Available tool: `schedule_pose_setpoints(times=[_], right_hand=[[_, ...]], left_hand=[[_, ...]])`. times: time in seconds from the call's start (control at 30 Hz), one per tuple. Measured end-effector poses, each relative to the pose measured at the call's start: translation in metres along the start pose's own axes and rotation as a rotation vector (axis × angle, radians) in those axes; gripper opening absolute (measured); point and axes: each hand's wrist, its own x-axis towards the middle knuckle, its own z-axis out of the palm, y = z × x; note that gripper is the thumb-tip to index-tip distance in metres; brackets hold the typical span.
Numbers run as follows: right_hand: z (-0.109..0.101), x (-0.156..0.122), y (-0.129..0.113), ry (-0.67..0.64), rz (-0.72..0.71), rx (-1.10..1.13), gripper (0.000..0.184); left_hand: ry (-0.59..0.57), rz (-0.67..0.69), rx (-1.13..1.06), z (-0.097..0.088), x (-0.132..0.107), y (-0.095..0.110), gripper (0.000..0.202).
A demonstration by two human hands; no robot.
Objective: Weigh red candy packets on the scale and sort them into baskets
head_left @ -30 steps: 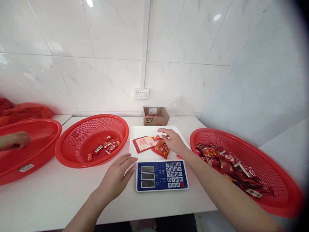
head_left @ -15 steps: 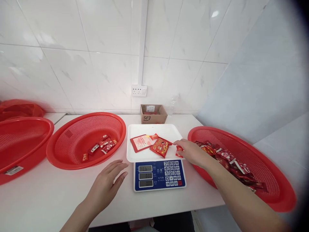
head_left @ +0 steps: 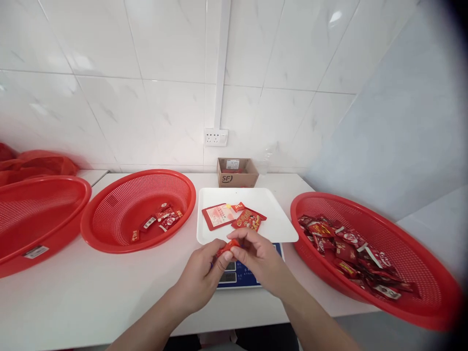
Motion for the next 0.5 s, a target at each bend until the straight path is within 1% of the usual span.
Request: schedule_pose_setpoints(times=[0.07,0.1,0.17,0.23,0.33,0.4,0.5], right_hand=[[0.004,-0.009,0.006,-0.036,0.018,0.023,0.026],[0.005,-0.013,0.009,-0.062,0.032,-0.004,0.029],[0.005,-0.02,0.013,-0.104,0.046,-0.125,0.035],[0.006,-0.023,0.016,-0.11,0.037,-0.246,0.04],[0.008,-0.025,0.018,-0.121,0.0,-0.286,0.043],[0.01,-0.025,0.018,-0.12,-0.018,-0.274,0.043],[0.012,-0.025,0.017,-0.061,-0.048,-0.283,0.042]], left_hand=[[-0.03,-0.006,-0.073,0.003,0.0,0.001,0.033],[-0.053,-0.012,-0.085,0.004,-0.001,0.001,0.033],[-0.103,-0.032,-0.094,0.006,-0.002,-0.001,0.035],[-0.154,-0.053,-0.128,0.009,-0.004,-0.003,0.037],[-0.212,-0.072,-0.2,0.013,-0.006,-0.005,0.039],[-0.214,-0.068,-0.189,0.015,-0.007,-0.005,0.039],[-0.167,-0.04,-0.124,0.015,-0.009,-0.006,0.04]])
